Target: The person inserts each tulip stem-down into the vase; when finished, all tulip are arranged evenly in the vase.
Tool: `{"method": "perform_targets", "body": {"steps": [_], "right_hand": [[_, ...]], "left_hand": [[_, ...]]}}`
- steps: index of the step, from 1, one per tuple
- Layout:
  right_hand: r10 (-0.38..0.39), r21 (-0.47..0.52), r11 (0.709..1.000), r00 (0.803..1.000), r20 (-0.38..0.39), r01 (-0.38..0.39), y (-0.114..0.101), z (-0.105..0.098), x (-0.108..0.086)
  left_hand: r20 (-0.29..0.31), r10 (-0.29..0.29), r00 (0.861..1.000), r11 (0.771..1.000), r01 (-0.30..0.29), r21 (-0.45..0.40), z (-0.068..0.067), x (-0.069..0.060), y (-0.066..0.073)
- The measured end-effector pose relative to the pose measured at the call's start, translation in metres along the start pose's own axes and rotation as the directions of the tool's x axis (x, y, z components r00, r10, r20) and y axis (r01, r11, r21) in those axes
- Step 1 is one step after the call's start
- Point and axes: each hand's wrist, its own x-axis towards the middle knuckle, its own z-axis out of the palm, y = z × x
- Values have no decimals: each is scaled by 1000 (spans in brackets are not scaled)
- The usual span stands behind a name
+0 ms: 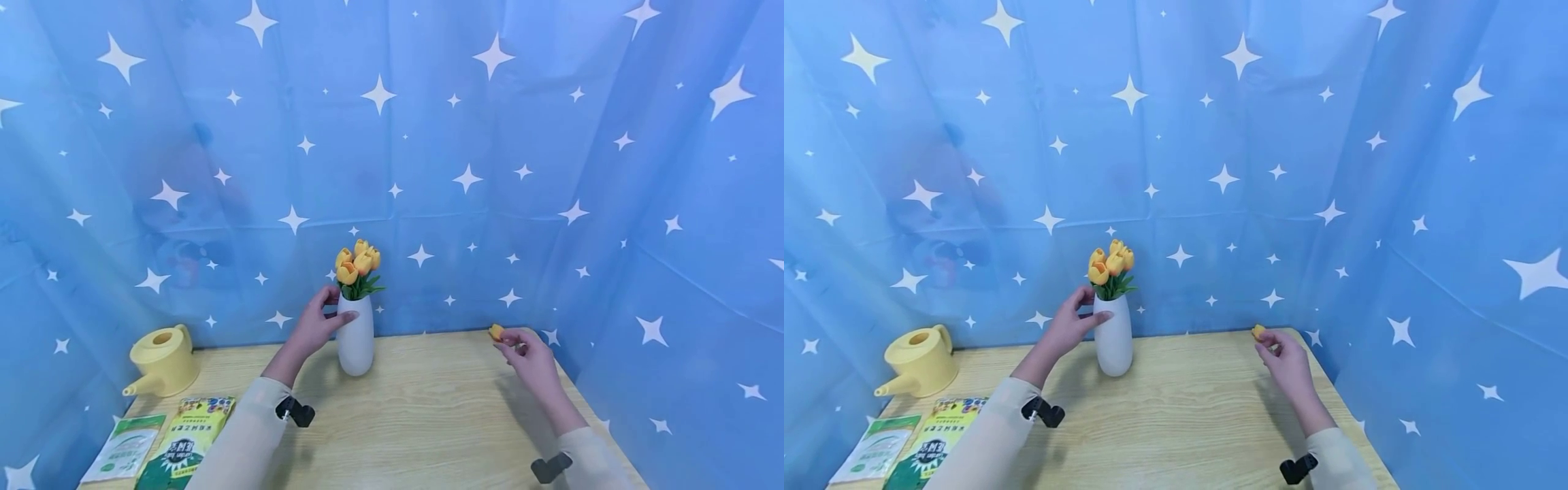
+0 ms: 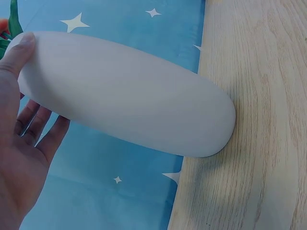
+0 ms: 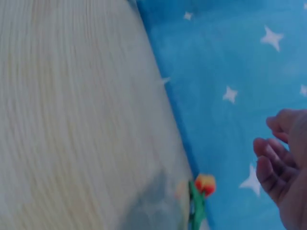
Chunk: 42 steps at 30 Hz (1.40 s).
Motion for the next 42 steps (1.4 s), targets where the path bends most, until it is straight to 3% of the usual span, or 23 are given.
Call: {"method": "perform_targets", "body": {"steps": [8,15,21,29,42], "right_hand": [[48,-146,988,999,1,-48,31,-11,1],[67,-252,967,995,76,-46,55,-19,1],[97,-273,960,988,121,-61,71,-20,-1],[193,-296,943,973,127,-149,81,-12,-5],[210,-279,945,970,125,-169,88,-7,-5]], "left_hand": [[-2,0,1000,1000,0,2,0,1,-1],[0,2,1000,1000,-2,-3,-1,0,1],[1,2,1000,1000,-2,5,-1,0,-1],[2,11,1000,1000,-11,-3,0,0,0],[1,4,1000,1000,-4,1,0,-1,1]]}}
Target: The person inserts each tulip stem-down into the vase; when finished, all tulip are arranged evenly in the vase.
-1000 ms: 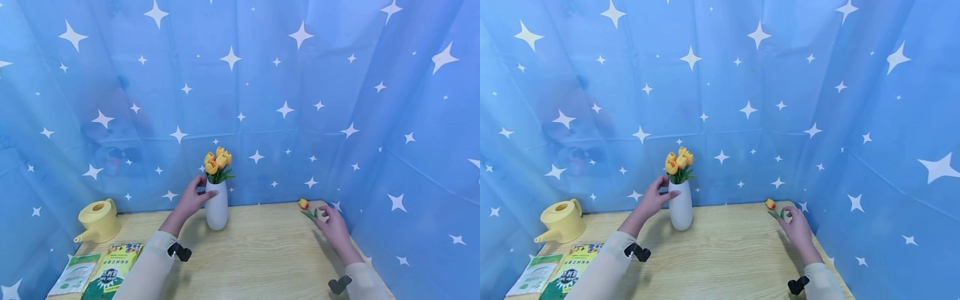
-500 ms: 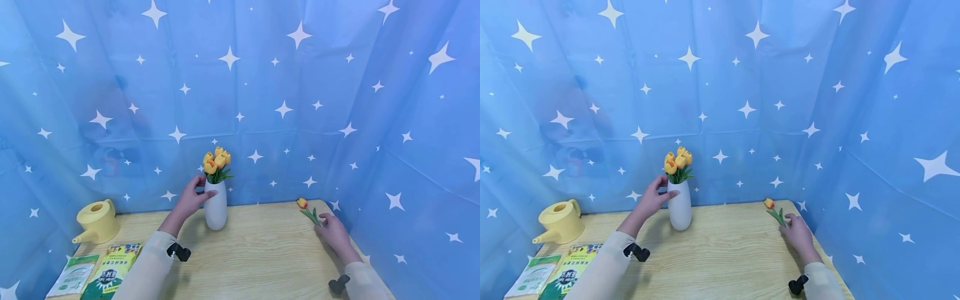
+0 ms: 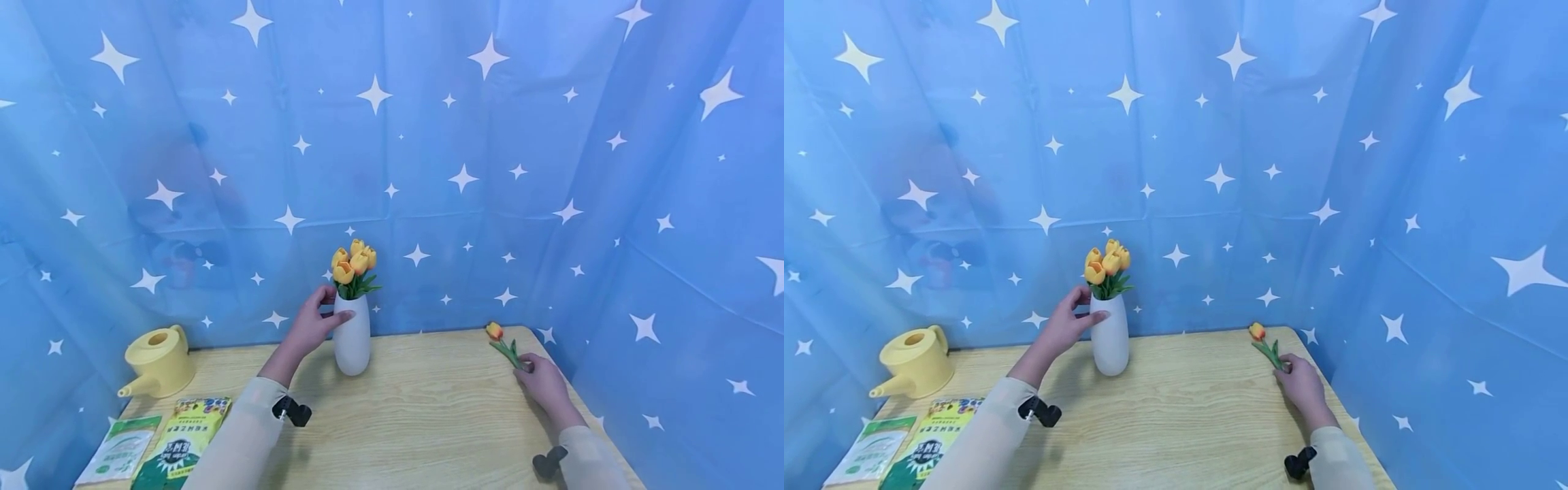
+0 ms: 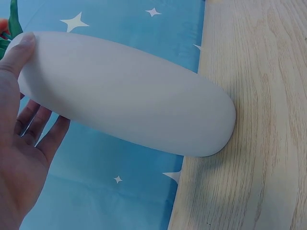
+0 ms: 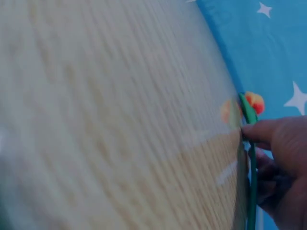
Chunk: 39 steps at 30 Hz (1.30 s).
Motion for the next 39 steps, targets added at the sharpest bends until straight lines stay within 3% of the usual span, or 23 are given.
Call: {"method": "perform_targets", "body": {"steps": [6,13,23,29,39], "right_hand": [[-2,20,1000,1000,-12,3,-3,-3,0],[49,36,998,999,-13,-48,-5,-2,1],[47,105,994,998,-34,-43,-7,-2,-2],[-2,161,987,995,-100,18,-26,-6,-2],[-65,261,959,984,-165,107,-79,-13,-10]], "left_hand": [[1,-3,1000,1000,3,2,-1,1,2],[0,-7,1000,1000,7,0,-1,1,2],[0,-2,1000,1000,2,2,-1,1,2],[2,-5,1000,1000,5,-3,-1,1,1],[1,13,1000,1000,-13,5,-1,1,-1]]}}
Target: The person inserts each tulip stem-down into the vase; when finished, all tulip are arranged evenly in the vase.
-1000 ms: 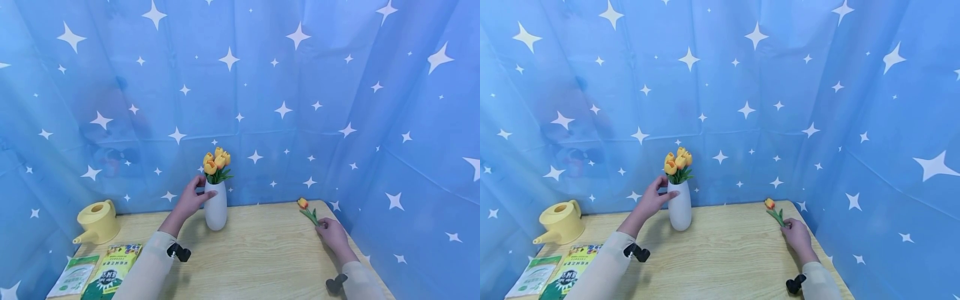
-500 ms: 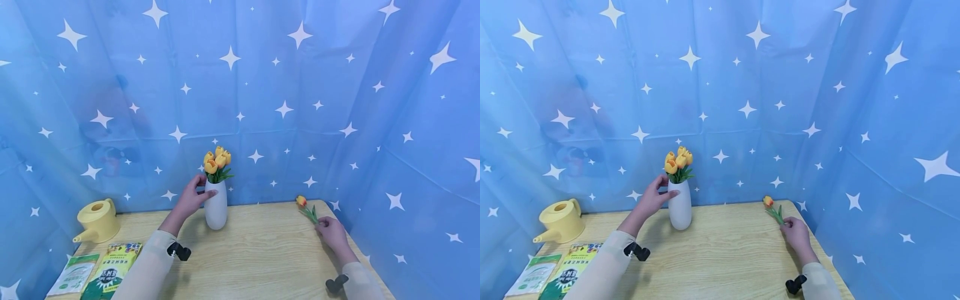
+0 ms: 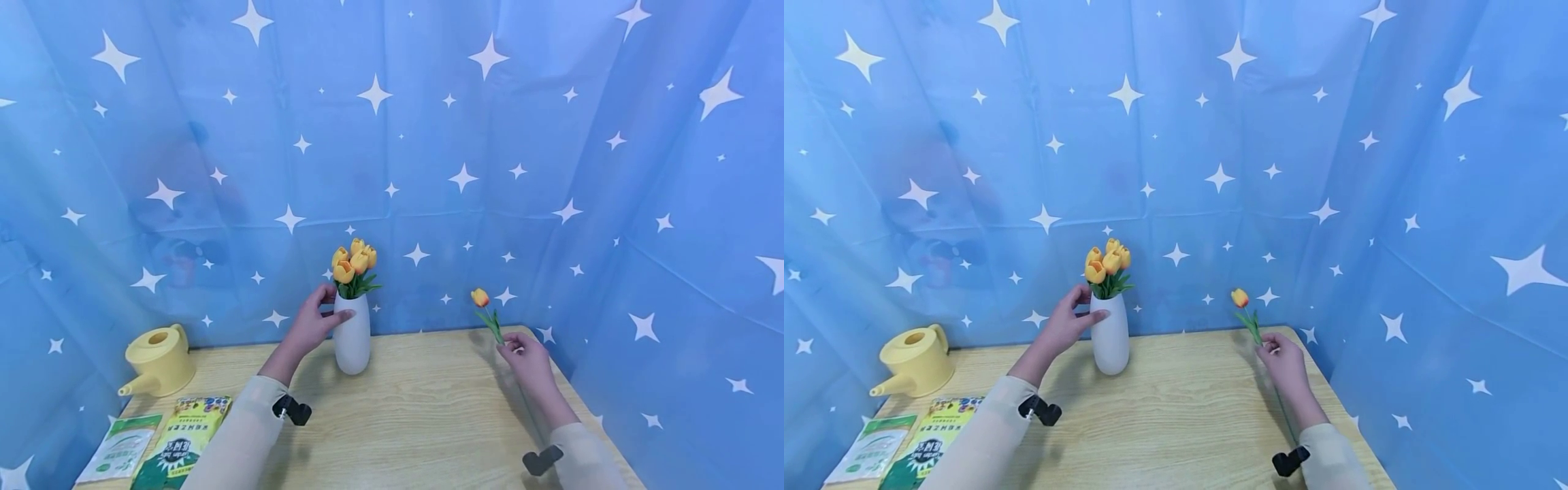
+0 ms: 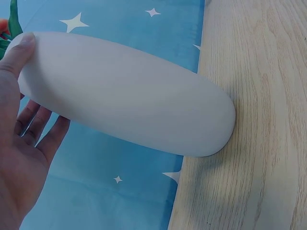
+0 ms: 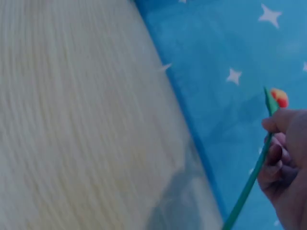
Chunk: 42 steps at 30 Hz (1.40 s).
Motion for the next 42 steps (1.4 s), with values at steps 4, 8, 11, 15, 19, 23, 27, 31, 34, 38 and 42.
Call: {"method": "perform_targets", "body": {"steps": [4,8,11,15,19,23,27,31,34,38,42], "right_hand": [[-29,63,998,1000,-11,30,-17,5,-2],[-45,139,989,999,-6,46,-33,9,-2],[-50,177,983,999,-8,51,-44,12,-2],[-58,202,978,998,-7,59,-57,15,-1],[-88,232,969,996,-6,87,-69,19,-1],[-123,269,955,992,-18,123,-80,24,0],[-140,305,942,990,-23,140,-90,28,1],[-157,329,931,987,-21,155,-99,32,2],[-162,341,927,987,-21,159,-106,33,3],[-175,371,912,984,-31,174,-117,36,2],[-185,401,896,981,-51,190,-126,37,3]], "left_hand": [[-5,19,1000,1000,-19,-2,0,1,-1],[-1,18,1000,1000,-18,-7,-1,0,-1],[1,16,1000,1000,-16,-15,-1,0,-1],[3,17,1000,1000,-17,-17,0,1,-1],[5,19,1000,1000,-19,-16,0,1,-1],[4,20,1000,1000,-20,-9,0,0,-1],[4,22,1000,1000,-22,-9,0,0,-2],[6,21,1000,1000,-20,-13,1,1,-3],[6,22,1000,1000,-22,-17,0,1,-2],[7,21,1000,1000,-20,-16,0,0,-2],[7,16,1000,1000,-16,-19,0,0,-2]]}}
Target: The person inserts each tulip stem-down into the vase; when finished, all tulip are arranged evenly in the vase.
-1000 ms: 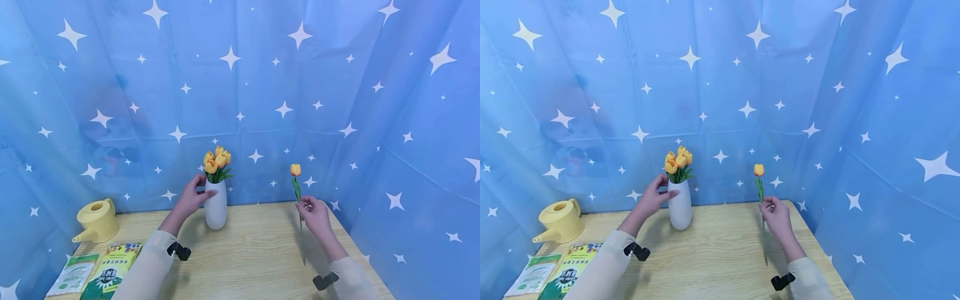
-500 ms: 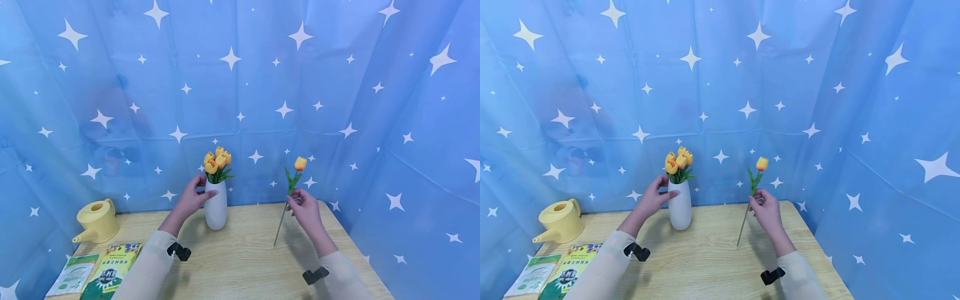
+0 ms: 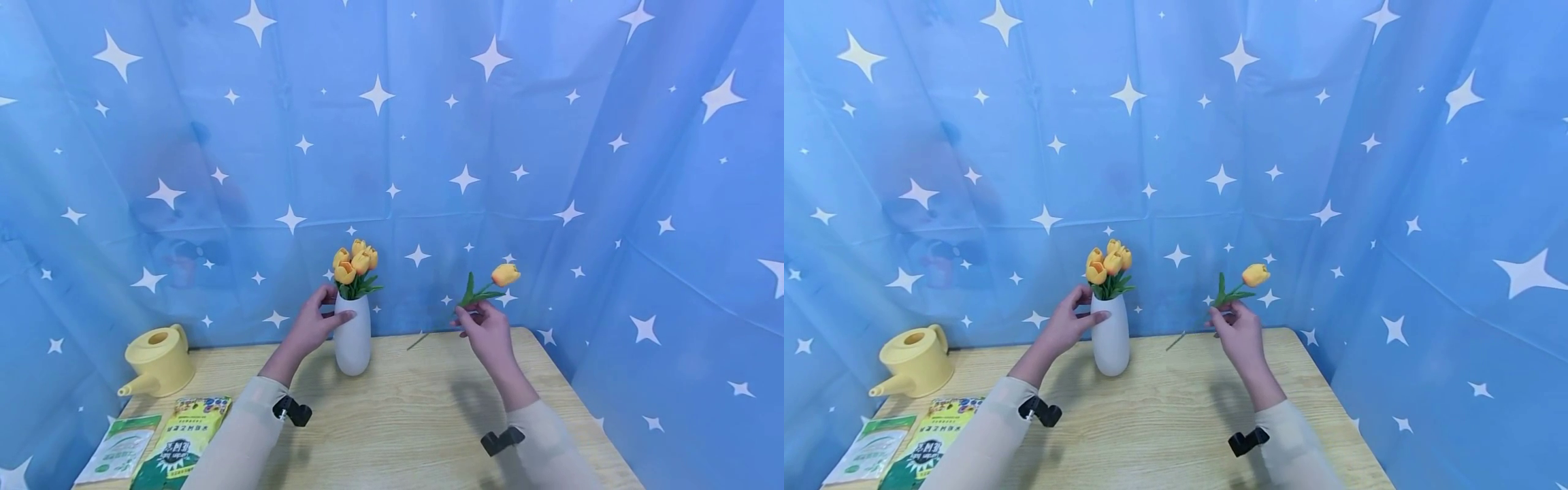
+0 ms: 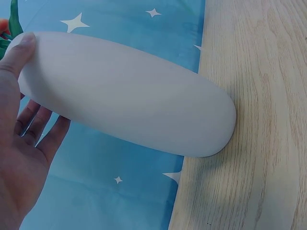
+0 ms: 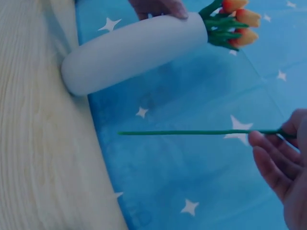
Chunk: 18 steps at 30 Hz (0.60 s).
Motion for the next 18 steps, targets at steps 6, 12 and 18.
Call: {"method": "perform_targets", "body": {"steps": [6,12,18], "right_hand": [[-71,42,996,997,-43,73,-16,6,6],[-156,91,982,982,-109,167,-37,12,11],[-226,147,956,959,-174,252,-57,19,18]], "left_hand": [[-2,-2,1000,1000,2,-1,0,0,0],[-6,-6,1000,1000,6,5,0,0,1],[-5,-20,1000,1000,20,7,0,1,-1]]}}
